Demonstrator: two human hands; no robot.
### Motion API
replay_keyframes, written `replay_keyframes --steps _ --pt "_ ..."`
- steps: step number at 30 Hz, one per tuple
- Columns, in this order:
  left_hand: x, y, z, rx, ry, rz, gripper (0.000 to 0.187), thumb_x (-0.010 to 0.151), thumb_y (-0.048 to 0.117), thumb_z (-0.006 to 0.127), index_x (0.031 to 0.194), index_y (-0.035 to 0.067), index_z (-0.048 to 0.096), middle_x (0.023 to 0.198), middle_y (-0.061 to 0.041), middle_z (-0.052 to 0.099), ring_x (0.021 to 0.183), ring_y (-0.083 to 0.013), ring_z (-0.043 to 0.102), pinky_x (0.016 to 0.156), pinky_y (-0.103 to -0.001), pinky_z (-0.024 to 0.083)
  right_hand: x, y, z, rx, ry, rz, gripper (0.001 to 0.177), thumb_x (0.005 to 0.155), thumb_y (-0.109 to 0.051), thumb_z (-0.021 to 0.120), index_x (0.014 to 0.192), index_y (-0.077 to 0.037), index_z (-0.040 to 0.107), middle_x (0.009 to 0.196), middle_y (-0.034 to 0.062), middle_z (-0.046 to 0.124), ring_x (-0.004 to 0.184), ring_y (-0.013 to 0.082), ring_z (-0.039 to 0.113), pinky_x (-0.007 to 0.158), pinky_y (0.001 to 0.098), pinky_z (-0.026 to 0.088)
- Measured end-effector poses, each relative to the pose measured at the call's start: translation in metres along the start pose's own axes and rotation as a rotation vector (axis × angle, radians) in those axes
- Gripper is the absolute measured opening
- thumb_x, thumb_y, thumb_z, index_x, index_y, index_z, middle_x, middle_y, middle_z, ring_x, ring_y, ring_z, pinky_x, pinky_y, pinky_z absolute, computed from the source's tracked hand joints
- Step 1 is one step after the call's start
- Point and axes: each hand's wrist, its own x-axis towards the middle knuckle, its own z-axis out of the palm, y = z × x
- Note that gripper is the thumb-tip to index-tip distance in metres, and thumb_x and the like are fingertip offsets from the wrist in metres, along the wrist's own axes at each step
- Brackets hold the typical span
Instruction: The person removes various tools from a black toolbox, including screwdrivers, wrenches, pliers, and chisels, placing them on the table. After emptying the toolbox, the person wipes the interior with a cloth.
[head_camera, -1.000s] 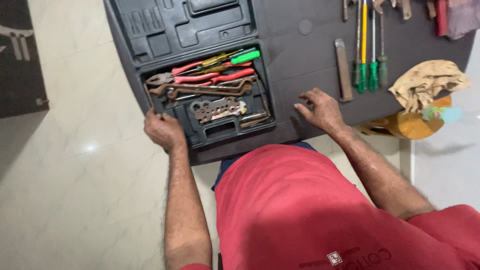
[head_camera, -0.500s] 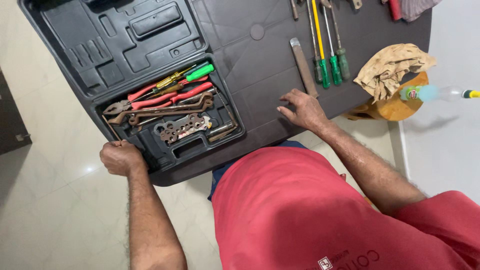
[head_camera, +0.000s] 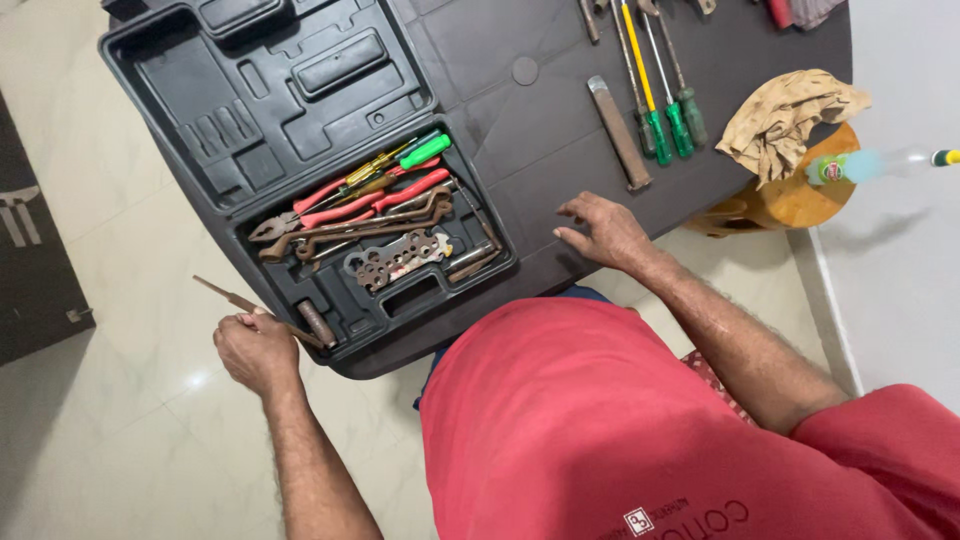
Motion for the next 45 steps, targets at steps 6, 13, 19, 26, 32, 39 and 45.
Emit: replay_keyframes --steps 6,13,19,26,32,39,45 --pt "-0.006 0.033 -0.054 -0.535 -0.338 -0.114 0.013 0.103 0.012 0.066 0.102 0.001 0.059 0.091 -0.014 0.071 0.071 -0.0229 0.068 0.063 -0.038 0.054 -0.001 -0.081 0.024 0.404 -0.103 0.059 0.036 0.09 -0.025 0.08 0.119 -0.006 0.071 0.105 0.0105 0.073 0.091 0.0201 0.075 0.081 0.035 0.062" --pt "-0.05 0.158 -0.001 -1.277 -0.799 -0.143 0.013 0.102 0.01 0.062 0.098 0.001 0.056 0.088 -0.008 0.07 0.076 -0.0127 0.072 0.064 -0.027 0.065 -0.002 -0.144 0.028 0.533 -0.116 -0.112 0.046 0.089 -0.02 0.081 0.128 -0.001 0.065 0.11 0.0117 0.073 0.097 0.0197 0.072 0.084 0.0333 0.059" --pt "-0.094 0.23 0.037 -1.286 -0.876 -0.046 0.028 0.099 0.022 0.069 0.111 -0.001 0.058 0.094 -0.01 0.07 0.081 -0.015 0.069 0.068 -0.028 0.059 -0.012 -0.079 0.029 0.482 0.039 0.163 0.033 0.092 -0.016 0.077 0.121 -0.001 0.073 0.095 0.0093 0.078 0.082 0.0145 0.074 0.073 0.0309 0.061" --pt "-0.123 0.238 0.039 -0.744 -0.906 0.213 0.053 0.091 0.041 0.077 0.124 0.002 0.064 0.101 -0.009 0.074 0.093 -0.0177 0.072 0.083 -0.034 0.059 -0.008 0.103 -0.022 0.209 0.289 0.394 0.03 0.089 -0.012 0.082 0.116 0.001 0.076 0.094 0.0128 0.078 0.08 0.0148 0.073 0.074 0.0313 0.06" --pt "-0.147 0.236 0.046 -0.758 -0.863 0.024 0.051 0.087 0.037 0.079 0.122 0.002 0.065 0.101 -0.009 0.074 0.092 -0.0179 0.07 0.082 -0.034 0.059 0.018 0.187 -0.035 -0.017 0.308 0.245 0.026 0.089 -0.014 0.085 0.109 0.002 0.078 0.094 0.0179 0.076 0.082 0.0253 0.074 0.076 0.0366 0.059" --pt "-0.177 0.237 0.039 -0.746 -0.774 -0.152 0.05 0.088 0.038 0.078 0.122 0.002 0.066 0.101 -0.01 0.074 0.093 -0.0187 0.071 0.083 -0.034 0.059 0.025 0.191 -0.03 -0.065 0.174 0.244 0.03 0.086 -0.018 0.086 0.108 -0.001 0.077 0.088 0.0166 0.076 0.08 0.0324 0.075 0.075 0.0435 0.058" --pt "-0.193 0.238 0.036 -0.674 -0.763 -0.149 0.055 0.088 0.041 0.077 0.125 0.002 0.066 0.105 -0.014 0.075 0.096 -0.0217 0.072 0.085 -0.036 0.059 0.021 0.201 -0.03 -0.124 0.168 0.145 0.024 0.092 -0.02 0.084 0.104 -0.001 0.076 0.093 0.0165 0.075 0.085 0.0326 0.074 0.079 0.0439 0.058"
